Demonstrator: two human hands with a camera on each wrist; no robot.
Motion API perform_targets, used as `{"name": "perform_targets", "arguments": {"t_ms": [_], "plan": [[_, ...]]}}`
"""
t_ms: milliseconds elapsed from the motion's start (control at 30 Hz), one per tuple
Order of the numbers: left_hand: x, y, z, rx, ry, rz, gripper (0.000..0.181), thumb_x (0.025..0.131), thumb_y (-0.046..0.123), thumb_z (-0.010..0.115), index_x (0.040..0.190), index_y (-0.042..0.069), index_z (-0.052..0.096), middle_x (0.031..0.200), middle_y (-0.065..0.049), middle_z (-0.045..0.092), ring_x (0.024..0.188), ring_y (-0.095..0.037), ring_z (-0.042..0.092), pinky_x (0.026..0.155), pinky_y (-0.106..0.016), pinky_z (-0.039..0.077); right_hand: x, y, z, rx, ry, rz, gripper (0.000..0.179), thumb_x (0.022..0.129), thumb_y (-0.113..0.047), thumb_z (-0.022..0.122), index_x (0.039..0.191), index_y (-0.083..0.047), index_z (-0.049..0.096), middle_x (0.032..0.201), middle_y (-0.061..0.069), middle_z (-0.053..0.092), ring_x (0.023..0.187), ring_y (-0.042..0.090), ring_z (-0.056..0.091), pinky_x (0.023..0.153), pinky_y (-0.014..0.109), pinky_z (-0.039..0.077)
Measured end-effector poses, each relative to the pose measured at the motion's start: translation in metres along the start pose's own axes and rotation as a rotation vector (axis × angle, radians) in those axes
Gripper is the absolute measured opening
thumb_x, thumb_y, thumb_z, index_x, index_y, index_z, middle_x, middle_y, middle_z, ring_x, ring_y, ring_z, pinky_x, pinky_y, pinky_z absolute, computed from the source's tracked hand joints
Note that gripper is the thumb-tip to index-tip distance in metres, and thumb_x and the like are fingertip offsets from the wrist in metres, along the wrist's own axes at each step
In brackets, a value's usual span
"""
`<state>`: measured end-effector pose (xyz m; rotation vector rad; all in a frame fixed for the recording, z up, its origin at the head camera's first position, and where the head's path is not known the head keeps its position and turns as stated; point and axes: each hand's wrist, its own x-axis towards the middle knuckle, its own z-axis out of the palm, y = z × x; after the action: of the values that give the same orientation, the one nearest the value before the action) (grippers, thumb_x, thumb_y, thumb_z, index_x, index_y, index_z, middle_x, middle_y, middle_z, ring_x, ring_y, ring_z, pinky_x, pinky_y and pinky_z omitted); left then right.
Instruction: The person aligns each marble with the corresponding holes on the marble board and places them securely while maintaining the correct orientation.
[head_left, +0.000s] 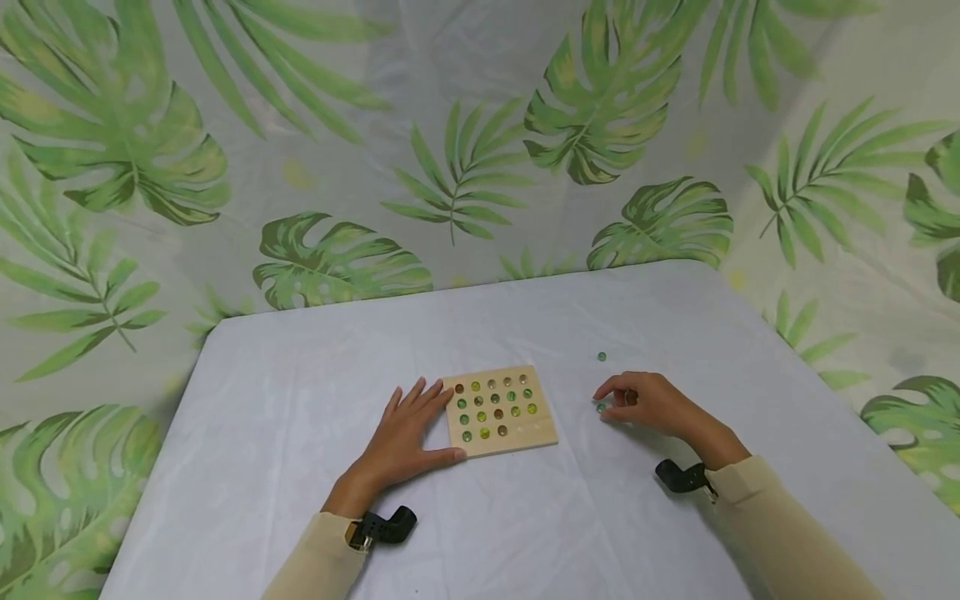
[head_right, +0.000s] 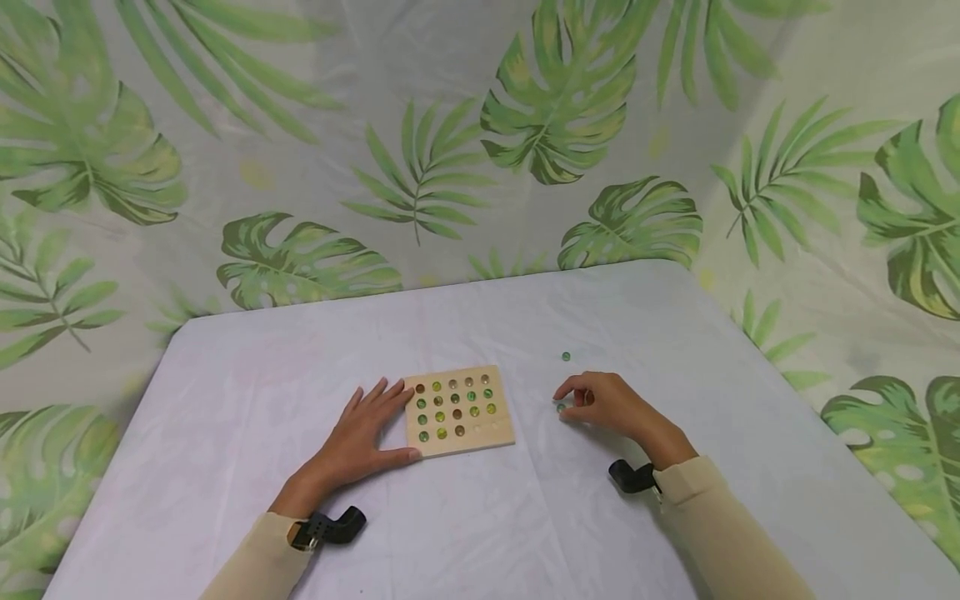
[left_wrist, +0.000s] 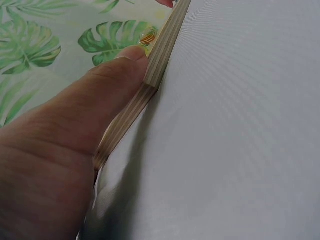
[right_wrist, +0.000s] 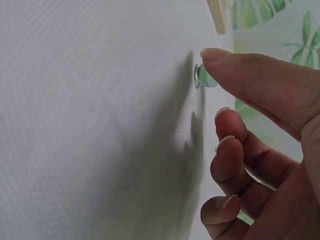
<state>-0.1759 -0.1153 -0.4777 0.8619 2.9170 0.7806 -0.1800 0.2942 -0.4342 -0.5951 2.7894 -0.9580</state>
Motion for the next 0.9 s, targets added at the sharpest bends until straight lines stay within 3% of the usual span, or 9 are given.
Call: {"name": "perform_targets", "arguments": {"t_ms": [400, 900], "plan": [[-0.0020, -0.0005, -0.0015, -0.008, 0.032, 0.009, 0.096, 0.076, 0.071, 0.063, 0.152, 0.020, 0.033, 0.157, -0.003, 0.027, 0.147, -0.028, 0.015, 0.116, -0.054, 0.004, 0.0014, 0.0017, 0.0024, -0.018, 0.023, 0.004, 0.016, 0.083, -0.016, 0.077, 0.098, -0.016, 0.073, 0.076, -0.005, 0.055, 0.069, 0.009, 0.049, 0.062, 0.023, 0.043], [-0.0007, 0.0014, -0.0019, -0.008, 0.008, 0.007, 0.097, 0.076, 0.072, 0.062, 0.152, 0.021, 0.032, 0.158, -0.002, 0.026, 0.147, -0.027, 0.013, 0.117, -0.053, 0.004, 0.0024, 0.0018, 0.0077, -0.010, 0.038, 0.007, 0.013, 0.083, -0.018, 0.077, 0.096, -0.017, 0.073, 0.075, -0.006, 0.054, 0.070, 0.009, 0.048, 0.061, 0.022, 0.042]]}}
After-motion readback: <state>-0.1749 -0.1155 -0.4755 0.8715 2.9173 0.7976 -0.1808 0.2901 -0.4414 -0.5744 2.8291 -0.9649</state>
